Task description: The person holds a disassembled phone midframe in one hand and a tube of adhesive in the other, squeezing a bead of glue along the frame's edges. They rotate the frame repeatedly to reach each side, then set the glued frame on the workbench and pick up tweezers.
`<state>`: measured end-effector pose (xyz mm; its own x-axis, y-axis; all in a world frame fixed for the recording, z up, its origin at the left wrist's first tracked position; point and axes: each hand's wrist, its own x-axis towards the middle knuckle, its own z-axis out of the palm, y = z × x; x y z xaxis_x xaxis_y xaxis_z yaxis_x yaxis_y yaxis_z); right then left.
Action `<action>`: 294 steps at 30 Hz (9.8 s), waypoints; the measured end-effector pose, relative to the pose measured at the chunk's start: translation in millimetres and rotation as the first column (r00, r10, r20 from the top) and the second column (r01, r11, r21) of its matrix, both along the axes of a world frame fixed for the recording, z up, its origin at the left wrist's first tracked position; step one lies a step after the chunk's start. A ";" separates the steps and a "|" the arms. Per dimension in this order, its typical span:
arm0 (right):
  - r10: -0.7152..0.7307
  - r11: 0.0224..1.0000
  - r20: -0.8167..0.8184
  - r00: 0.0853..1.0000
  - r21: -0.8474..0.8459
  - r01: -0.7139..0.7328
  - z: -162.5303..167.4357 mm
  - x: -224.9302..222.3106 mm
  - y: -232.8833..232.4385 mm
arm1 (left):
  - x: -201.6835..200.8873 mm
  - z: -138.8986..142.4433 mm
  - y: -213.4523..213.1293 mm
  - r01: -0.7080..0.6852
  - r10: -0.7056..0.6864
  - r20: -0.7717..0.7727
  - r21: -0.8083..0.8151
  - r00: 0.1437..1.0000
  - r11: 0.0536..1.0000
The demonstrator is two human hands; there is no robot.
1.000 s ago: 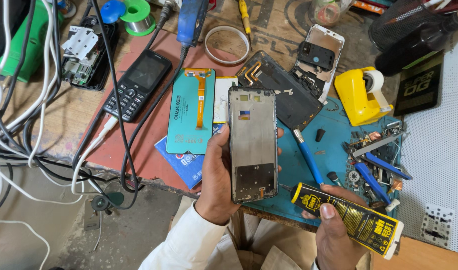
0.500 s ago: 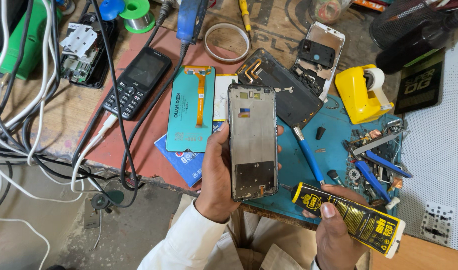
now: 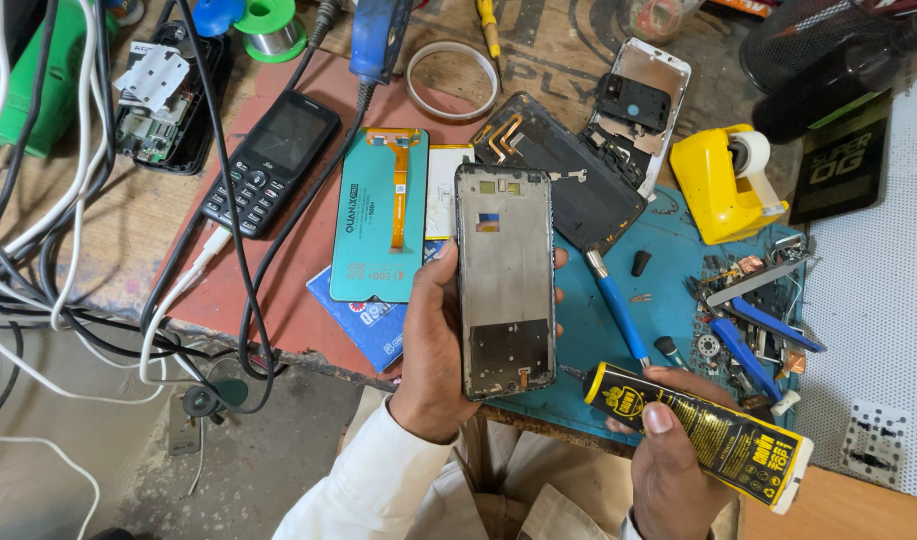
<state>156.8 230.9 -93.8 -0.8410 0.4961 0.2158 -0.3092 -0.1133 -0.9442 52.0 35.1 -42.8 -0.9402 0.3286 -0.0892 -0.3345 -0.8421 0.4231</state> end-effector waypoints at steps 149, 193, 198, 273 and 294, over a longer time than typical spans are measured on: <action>-0.054 0.858 -0.266 0.963 0.480 0.181 -4.3 -18.6 4.1 | -2.9 2.9 1.2 -0.011 0.009 -0.013 -0.093 1.000 0.996; -0.106 0.780 -0.199 0.974 0.591 0.205 10.1 -24.7 -1.5 | -3.8 -3.0 4.5 -0.028 0.027 -0.016 -0.045 1.000 0.999; -0.108 0.780 -0.200 0.974 0.591 0.208 11.3 -24.9 -0.8 | -2.4 -2.7 4.1 -0.002 0.002 -0.006 -0.027 1.000 1.000; -0.071 0.878 -0.210 0.975 0.450 0.161 14.5 -32.0 -5.8 | 0.6 -4.2 3.2 0.055 -0.057 -0.022 -0.067 0.998 0.996; -0.034 0.899 -0.168 0.985 0.425 0.103 23.6 -34.3 -7.1 | 1.0 -1.9 5.6 0.068 -0.070 -0.017 -0.093 0.997 0.993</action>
